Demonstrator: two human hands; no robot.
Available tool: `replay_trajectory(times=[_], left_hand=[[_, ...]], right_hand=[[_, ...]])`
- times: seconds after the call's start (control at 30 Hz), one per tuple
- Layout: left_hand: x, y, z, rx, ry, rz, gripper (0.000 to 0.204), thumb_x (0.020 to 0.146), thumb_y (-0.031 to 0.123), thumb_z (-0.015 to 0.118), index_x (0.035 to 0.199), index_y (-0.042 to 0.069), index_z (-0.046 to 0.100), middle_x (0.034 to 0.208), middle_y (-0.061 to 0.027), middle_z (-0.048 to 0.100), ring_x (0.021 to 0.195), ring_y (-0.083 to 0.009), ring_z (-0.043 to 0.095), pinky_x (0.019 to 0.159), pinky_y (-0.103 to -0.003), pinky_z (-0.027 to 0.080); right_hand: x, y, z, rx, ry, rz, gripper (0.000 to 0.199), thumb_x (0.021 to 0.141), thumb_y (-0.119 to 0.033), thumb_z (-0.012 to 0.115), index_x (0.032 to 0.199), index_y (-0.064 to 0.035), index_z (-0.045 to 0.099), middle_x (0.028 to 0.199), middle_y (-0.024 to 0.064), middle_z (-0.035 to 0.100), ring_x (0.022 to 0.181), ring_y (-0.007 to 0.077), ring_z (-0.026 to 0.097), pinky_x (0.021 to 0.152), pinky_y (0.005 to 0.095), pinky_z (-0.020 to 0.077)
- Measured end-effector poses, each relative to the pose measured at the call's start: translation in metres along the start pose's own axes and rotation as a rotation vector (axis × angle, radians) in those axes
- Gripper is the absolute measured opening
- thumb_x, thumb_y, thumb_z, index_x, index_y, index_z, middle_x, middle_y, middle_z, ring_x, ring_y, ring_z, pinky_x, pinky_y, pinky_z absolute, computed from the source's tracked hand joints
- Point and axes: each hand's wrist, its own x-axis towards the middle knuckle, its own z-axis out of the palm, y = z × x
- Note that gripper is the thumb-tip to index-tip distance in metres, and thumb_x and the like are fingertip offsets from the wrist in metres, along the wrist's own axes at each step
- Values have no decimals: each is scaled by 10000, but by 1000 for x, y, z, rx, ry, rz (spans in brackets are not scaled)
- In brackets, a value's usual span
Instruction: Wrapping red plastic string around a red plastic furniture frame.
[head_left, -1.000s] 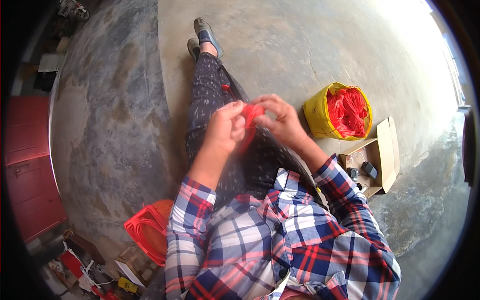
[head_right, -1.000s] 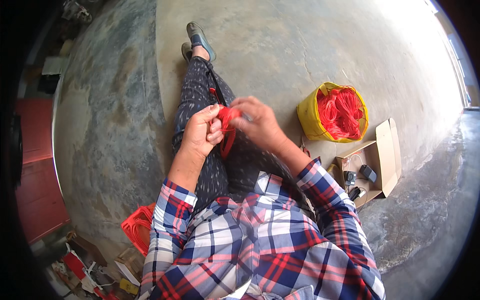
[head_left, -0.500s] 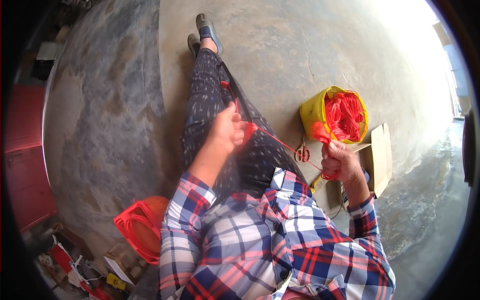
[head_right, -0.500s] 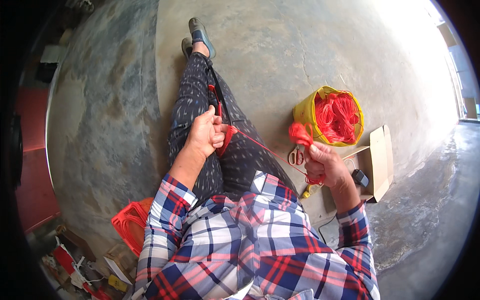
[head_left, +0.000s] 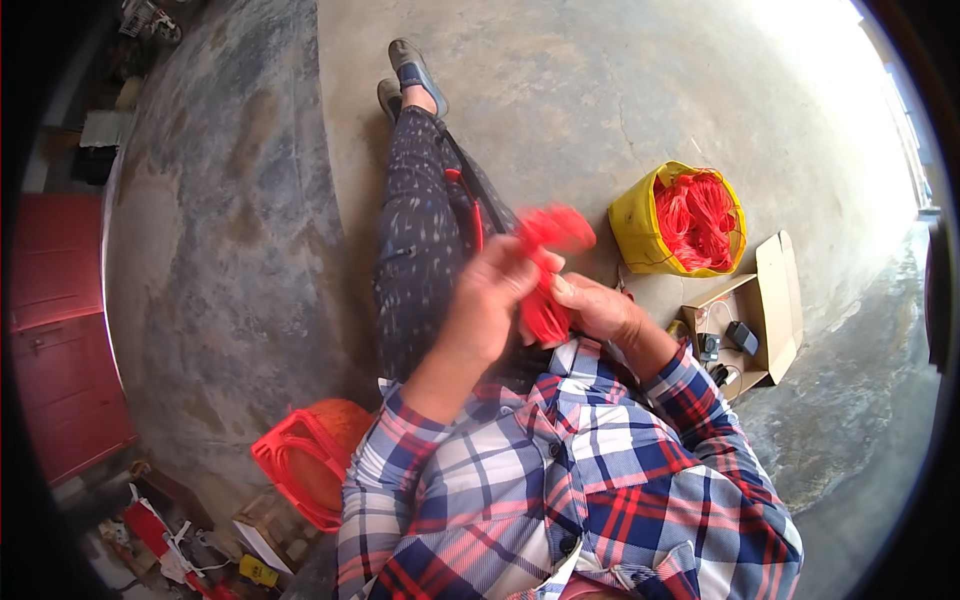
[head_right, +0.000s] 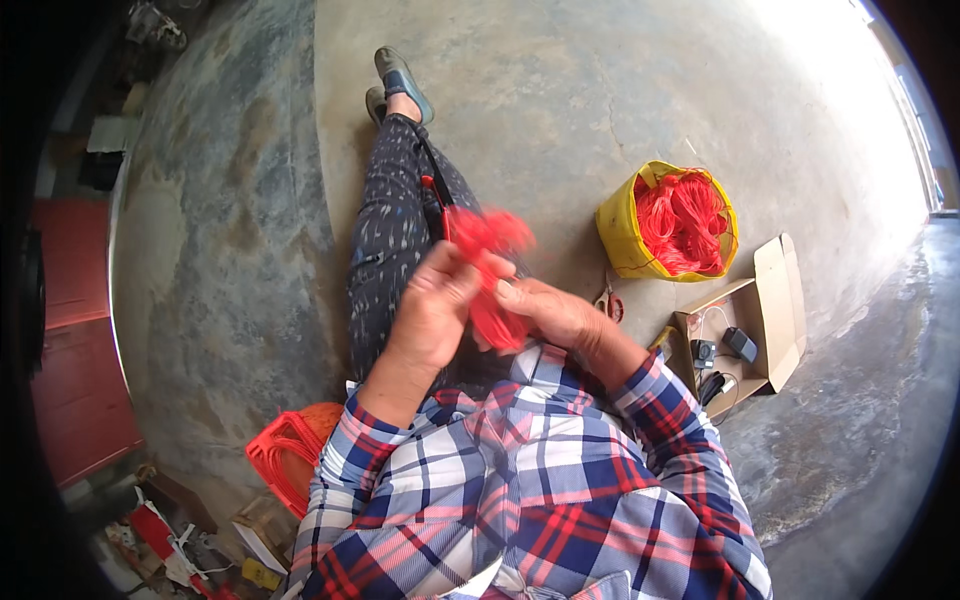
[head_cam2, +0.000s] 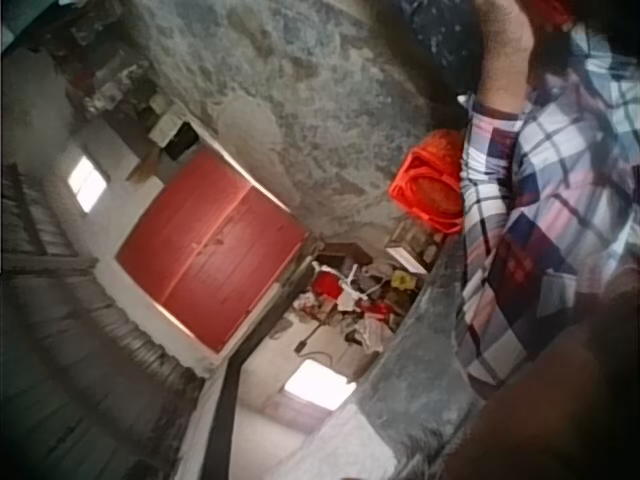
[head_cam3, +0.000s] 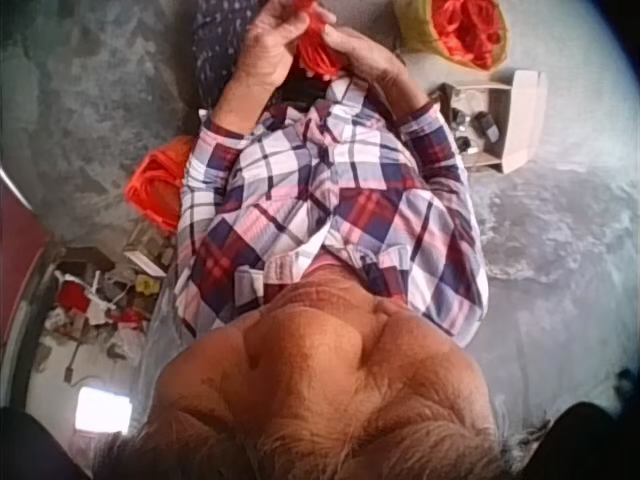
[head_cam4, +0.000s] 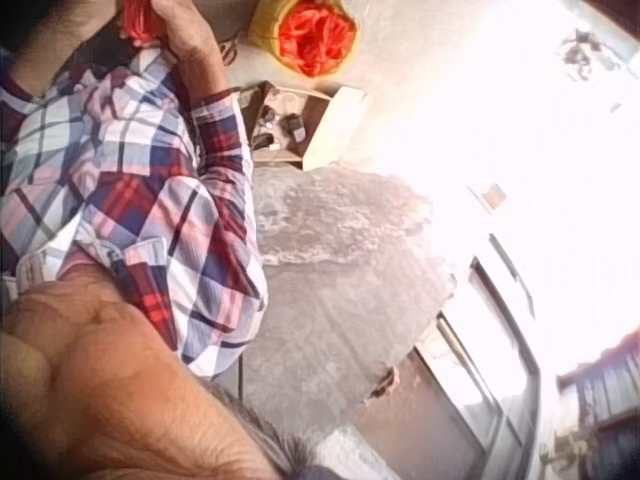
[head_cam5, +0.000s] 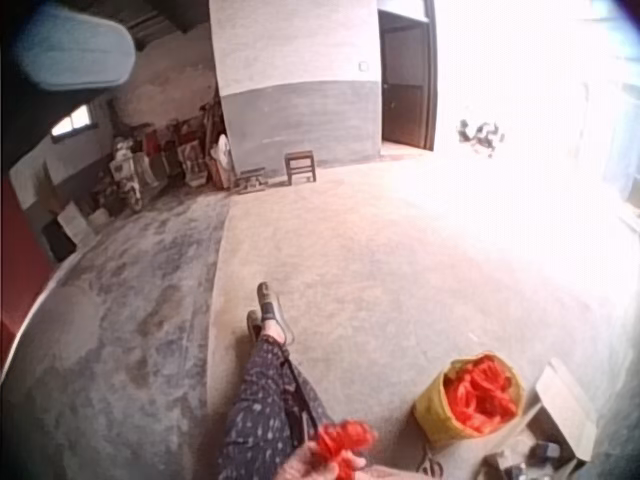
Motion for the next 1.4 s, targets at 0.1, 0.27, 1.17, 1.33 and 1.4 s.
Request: replay_trajectory(times=[0.1,0.27,1.17,1.33,1.4], left_hand=[[16,26,-21,-129,-88,207,204,913,108,599,1110,59,577,998,-88,655,934,-183,621,870,-346,497],[40,44,-62,1468,114,709,176,716,-27,655,843,93,674,857,-42,605,867,-189,595,810,-353,450],[31,-18,-46,1214,68,498,230,788,172,760,857,-12,641,746,-127,657,653,-198,627,605,-308,487],[47,-40,-76,1319,40,507,239,737,122,785,878,-13,648,783,-133,650,670,-235,630,634,-312,496],[45,-41,-72,1309,45,446,241,735,115,787,884,-15,649,796,-126,653,679,-216,628,639,-305,498]], right_hand=[[13,-2,-38,20,93,-63,450,897,-483,588,1018,-54,653,646,-39,536,543,48,438,473,199,309],[60,-9,-65,-346,388,-371,215,872,-244,640,926,-37,666,659,-6,541,583,120,507,525,265,380],[-89,-55,-84,403,394,-962,177,855,-197,600,868,-103,451,772,-15,404,666,78,390,536,224,329],[-14,-5,-53,274,569,-516,236,857,-93,560,1087,-74,507,611,-39,427,476,52,401,422,218,325],[17,16,-53,-46,677,-295,127,920,-157,557,1019,-80,539,661,-27,488,513,64,458,461,223,365]])
